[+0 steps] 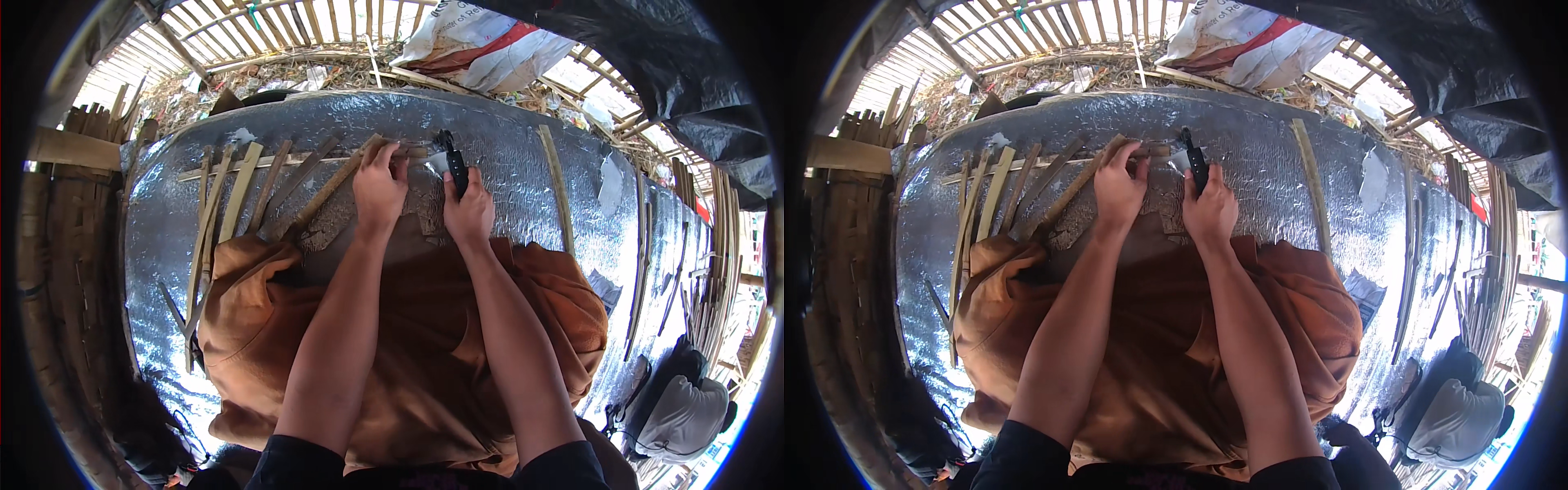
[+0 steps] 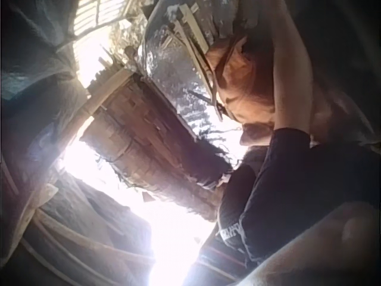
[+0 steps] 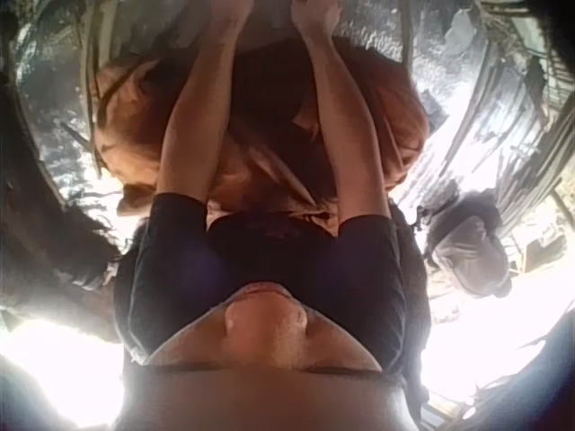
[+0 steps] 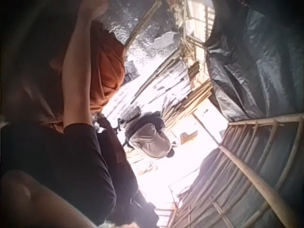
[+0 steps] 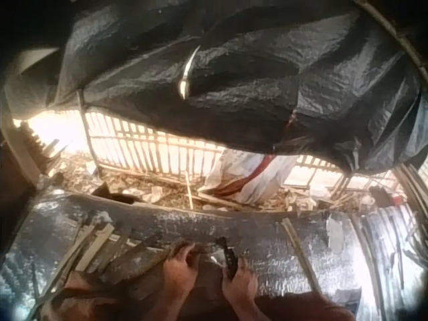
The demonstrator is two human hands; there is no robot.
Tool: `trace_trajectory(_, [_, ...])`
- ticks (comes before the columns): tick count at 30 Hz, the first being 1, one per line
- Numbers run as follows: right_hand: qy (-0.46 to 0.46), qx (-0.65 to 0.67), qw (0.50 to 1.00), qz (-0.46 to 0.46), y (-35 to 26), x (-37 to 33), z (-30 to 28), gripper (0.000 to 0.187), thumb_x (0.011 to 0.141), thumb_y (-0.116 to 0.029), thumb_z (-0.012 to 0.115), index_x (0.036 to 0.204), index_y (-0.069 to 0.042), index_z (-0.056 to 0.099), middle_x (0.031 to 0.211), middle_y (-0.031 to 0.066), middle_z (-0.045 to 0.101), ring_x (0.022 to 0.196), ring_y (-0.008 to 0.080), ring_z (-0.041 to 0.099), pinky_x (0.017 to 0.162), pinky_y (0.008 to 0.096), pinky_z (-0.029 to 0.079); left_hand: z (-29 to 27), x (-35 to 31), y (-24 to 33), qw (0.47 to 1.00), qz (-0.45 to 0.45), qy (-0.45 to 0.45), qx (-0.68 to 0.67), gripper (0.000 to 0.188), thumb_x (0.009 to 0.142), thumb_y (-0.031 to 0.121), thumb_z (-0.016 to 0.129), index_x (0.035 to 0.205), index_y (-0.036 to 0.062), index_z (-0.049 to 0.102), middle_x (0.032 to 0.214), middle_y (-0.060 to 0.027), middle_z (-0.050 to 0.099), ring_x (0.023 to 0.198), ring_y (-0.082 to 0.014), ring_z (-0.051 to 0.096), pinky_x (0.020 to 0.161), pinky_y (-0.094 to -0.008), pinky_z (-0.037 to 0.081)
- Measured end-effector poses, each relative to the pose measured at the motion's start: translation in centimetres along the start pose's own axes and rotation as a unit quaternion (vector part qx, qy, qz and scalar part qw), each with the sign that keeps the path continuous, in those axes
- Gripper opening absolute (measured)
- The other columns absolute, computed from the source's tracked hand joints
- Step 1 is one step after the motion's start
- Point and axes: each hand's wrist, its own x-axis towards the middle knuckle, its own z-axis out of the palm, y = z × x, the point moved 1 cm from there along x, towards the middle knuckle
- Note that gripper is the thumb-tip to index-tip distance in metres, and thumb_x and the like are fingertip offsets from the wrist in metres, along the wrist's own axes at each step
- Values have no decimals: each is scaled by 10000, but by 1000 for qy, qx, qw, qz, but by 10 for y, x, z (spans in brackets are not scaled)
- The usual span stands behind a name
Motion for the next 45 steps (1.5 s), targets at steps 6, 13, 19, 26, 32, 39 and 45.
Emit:
trace_trajectory(6, [-20, -13, 998, -51, -6, -12, -11, 318, 989, -302, 627, 1130, -26, 556, 787, 261, 692, 733, 469, 688, 646, 571, 527, -17, -22, 4, 980, 62, -117, 148, 495, 874, 166, 700, 1343, 43, 600, 1425, -131, 573, 1288, -321, 534, 1068, -497, 432])
trace_trajectory(13, [-92, 2, 992, -82, -17, -23, -9, 307, 1022, -321, 572, 1137, -39, 533, 816, 274, 690, 744, 496, 678, 633, 605, 523, -3, -35, -16, 964, 118, -94, 221, 611, 902, 262, 658, 1449, 27, 523, 1548, -113, 487, 1426, -310, 434, 1137, -533, 356])
trace_trajectory(19, [-96, -14, 993, -72, -21, -24, -4, 321, 1022, -316, 574, 1154, -30, 514, 820, 283, 687, 733, 493, 677, 618, 591, 530, -3, -35, -9, 969, 84, -113, 202, 580, 927, 286, 619, 1436, 17, 545, 1545, -120, 497, 1436, -305, 427, 1136, -551, 351])
trace_trajectory(26, [-5, -10, 989, -144, -26, -24, -7, 339, 1019, -252, 582, 1200, 22, 496, 820, 285, 681, 714, 481, 680, 588, 557, 540, -3, -35, -10, 970, 85, -98, 206, 555, 924, 272, 607, 1411, 10, 568, 1527, -121, 519, 1430, -313, 436, 1130, -561, 352])
trace_trajectory(32, [9, 13, 991, -136, -30, -25, -8, 317, 1015, -233, 588, 1196, 14, 502, 756, 265, 677, 704, 472, 685, 581, 548, 545, -2, -35, -10, 969, 81, -105, 206, 533, 923, 261, 598, 1394, 10, 586, 1507, -120, 541, 1417, -323, 448, 1134, -555, 348])
trace_trajectory(39, [18, 44, 985, -166, -30, -25, -6, 328, 1019, -255, 579, 1188, 14, 496, 718, 272, 667, 655, 480, 675, 553, 565, 542, -2, -31, -8, 974, 73, -103, 189, 550, 916, 266, 613, 1404, 15, 580, 1507, -112, 541, 1406, -328, 451, 1138, -553, 344])
trace_trajectory(45, [-33, 25, 994, -103, -31, -29, -3, 334, 1019, -235, 577, 1179, 40, 477, 730, 298, 653, 674, 504, 665, 556, 565, 529, -4, -32, -6, 971, 78, -105, 202, 572, 899, 269, 629, 1416, 28, 574, 1495, -100, 554, 1400, -322, 452, 1121, -559, 356])
